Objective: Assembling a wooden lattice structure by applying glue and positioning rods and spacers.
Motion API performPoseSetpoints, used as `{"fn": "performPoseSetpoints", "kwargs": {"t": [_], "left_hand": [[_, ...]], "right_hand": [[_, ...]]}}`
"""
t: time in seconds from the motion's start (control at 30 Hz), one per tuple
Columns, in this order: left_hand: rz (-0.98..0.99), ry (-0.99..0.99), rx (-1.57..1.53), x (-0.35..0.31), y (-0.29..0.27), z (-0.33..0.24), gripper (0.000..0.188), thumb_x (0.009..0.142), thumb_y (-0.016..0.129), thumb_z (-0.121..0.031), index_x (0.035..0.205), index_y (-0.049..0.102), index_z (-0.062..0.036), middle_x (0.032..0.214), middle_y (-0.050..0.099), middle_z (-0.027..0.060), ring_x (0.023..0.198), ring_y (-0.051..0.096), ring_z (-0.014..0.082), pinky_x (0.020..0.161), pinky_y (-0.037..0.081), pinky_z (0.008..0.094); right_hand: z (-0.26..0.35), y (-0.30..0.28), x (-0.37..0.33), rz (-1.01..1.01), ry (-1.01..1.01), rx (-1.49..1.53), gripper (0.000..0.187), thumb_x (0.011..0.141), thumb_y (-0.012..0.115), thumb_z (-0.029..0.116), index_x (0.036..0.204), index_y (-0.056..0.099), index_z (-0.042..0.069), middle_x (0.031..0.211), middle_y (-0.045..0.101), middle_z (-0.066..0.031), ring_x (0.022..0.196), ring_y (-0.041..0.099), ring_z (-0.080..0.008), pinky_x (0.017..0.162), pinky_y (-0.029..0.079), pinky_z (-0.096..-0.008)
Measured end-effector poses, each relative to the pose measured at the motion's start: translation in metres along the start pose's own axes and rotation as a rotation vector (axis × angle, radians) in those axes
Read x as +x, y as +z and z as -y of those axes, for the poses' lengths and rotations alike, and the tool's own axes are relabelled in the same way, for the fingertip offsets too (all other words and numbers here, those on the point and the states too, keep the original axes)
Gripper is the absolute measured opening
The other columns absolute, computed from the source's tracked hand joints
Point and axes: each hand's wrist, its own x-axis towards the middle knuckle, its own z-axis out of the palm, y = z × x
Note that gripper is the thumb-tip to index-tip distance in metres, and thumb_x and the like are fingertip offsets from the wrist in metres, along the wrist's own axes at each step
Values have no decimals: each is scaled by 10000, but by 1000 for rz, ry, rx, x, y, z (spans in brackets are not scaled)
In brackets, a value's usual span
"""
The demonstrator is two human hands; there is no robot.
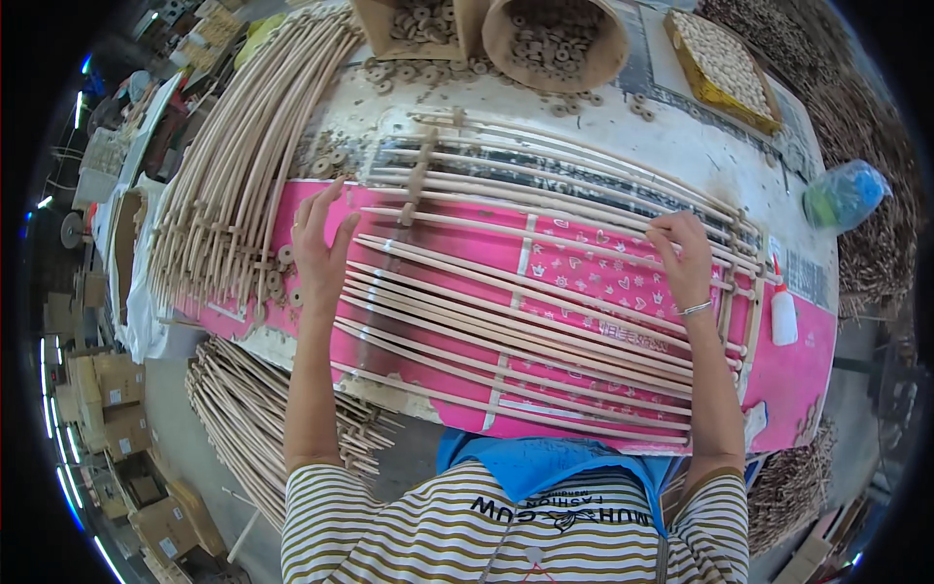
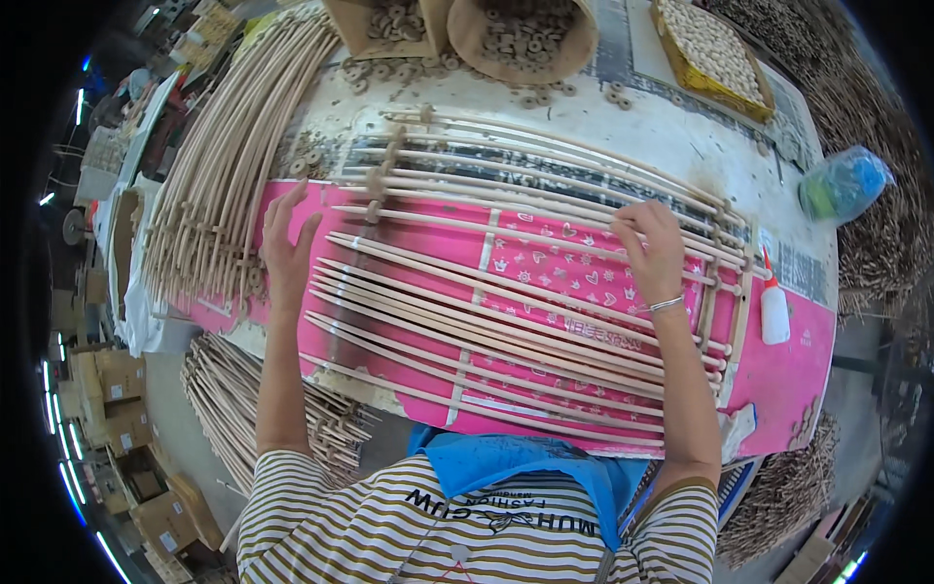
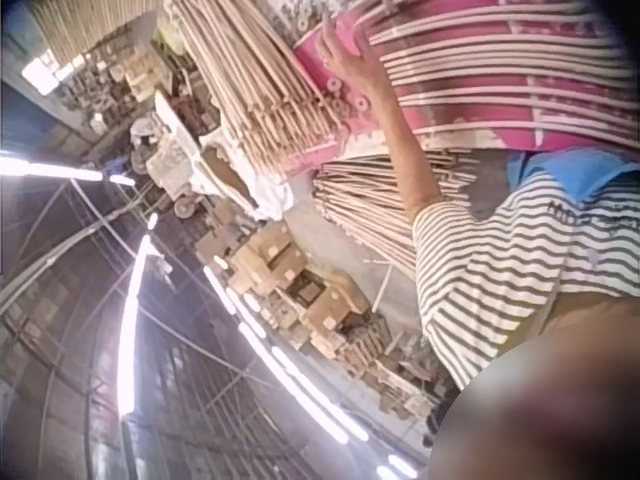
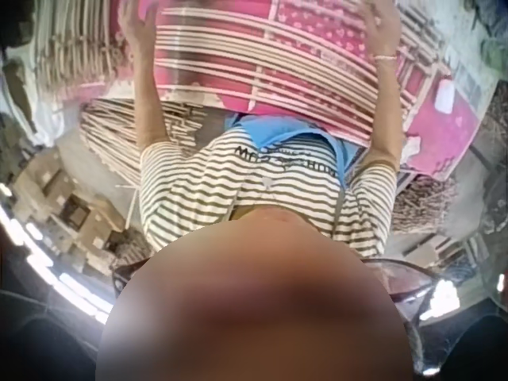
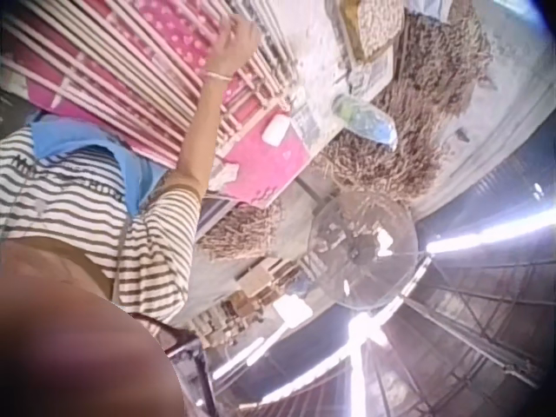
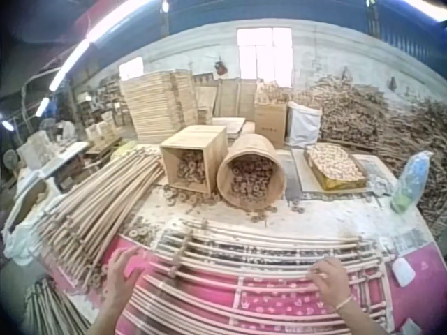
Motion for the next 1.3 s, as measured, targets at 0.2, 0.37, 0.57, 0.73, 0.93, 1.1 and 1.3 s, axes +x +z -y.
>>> {"fn": "performPoseSetpoints", "kwargs": {"t": [0.2,0.37,0.57,0.73,0.93,1.1,1.3], "left_hand": [[-18,-97,36,6,1,29,418,989,708,-158,1392,657,-62,1239,690,143,1167,654,321,989,500,427],[-23,-224,35,11,7,86,440,987,695,-116,1419,633,-62,1265,687,154,1199,658,310,1021,507,412],[34,-152,207,39,30,126,531,920,750,-124,1437,631,-147,1337,669,113,1246,629,339,1049,491,456],[180,-184,437,53,47,145,540,919,718,-159,1446,632,-236,1363,669,62,1224,642,314,980,514,479],[153,-145,538,59,43,157,299,972,646,-169,1257,734,-165,1181,701,77,1104,667,321,907,522,484],[72,-101,502,53,40,145,309,974,672,-180,1277,720,-155,1168,684,121,1073,664,336,902,529,477],[58,-614,-499,15,27,100,395,1049,679,-271,1350,685,-15,1063,693,-3,991,610,82,872,491,263]], "right_hand": [[-32,6,14,16,7,-27,108,917,744,84,987,689,23,949,646,-108,917,654,-284,789,529,-366],[-46,20,15,49,37,-56,106,914,745,89,974,685,25,948,641,-115,914,631,-303,801,505,-387],[-48,19,11,46,41,-98,124,898,755,97,956,673,25,914,619,-110,876,608,-309,776,479,-393],[-41,15,14,71,15,-175,140,900,757,109,999,687,39,959,650,-102,933,619,-311,828,472,-422],[10,7,3,3,37,-98,221,889,778,100,1096,730,42,993,696,-104,949,650,-294,854,488,-407],[52,20,-40,380,55,15,188,876,792,179,1013,745,60,938,682,-108,907,654,-302,804,504,-406],[61,29,-59,401,120,11,157,867,788,100,991,733,20,883,638,-105,842,635,-269,742,505,-377]]}}
